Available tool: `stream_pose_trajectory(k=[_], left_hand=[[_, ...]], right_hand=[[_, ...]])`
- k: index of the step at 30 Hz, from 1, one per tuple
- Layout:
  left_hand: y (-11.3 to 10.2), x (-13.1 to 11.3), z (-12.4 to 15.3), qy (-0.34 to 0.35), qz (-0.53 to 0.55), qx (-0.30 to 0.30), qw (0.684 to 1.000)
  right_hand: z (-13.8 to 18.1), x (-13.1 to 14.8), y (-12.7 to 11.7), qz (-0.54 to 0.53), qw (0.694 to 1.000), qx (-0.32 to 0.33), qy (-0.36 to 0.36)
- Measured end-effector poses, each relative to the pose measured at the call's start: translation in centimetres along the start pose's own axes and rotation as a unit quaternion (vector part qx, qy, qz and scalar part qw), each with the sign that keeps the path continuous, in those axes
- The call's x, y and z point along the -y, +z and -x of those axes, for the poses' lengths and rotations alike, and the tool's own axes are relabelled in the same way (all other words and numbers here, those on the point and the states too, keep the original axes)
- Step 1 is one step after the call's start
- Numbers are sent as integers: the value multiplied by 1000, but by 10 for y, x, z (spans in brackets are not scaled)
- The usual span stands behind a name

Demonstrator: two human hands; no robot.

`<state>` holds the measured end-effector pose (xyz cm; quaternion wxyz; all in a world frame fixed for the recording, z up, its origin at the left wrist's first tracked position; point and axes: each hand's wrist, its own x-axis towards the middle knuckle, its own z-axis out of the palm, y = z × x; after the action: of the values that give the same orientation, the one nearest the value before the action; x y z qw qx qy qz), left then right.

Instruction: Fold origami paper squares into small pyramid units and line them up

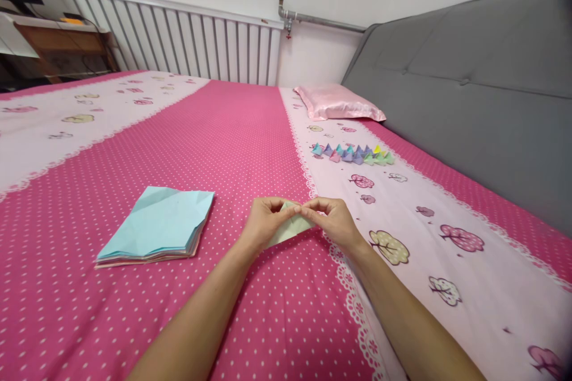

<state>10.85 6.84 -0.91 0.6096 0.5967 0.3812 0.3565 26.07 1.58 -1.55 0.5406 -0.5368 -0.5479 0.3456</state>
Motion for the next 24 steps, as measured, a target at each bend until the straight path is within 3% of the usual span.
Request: stream_pose_trajectory(k=[5, 12, 24], left_hand=[[1, -6, 2, 40, -15, -28, 999], [-3, -11, 1, 20, 57, -96, 994], [-7, 0, -4, 0, 69, -101, 993]], right_hand=[[0, 0, 0, 2, 1000, -1, -6], [-4, -4, -5, 4, 999, -51, 7], [-5, -6, -5, -55, 996, -40, 56]])
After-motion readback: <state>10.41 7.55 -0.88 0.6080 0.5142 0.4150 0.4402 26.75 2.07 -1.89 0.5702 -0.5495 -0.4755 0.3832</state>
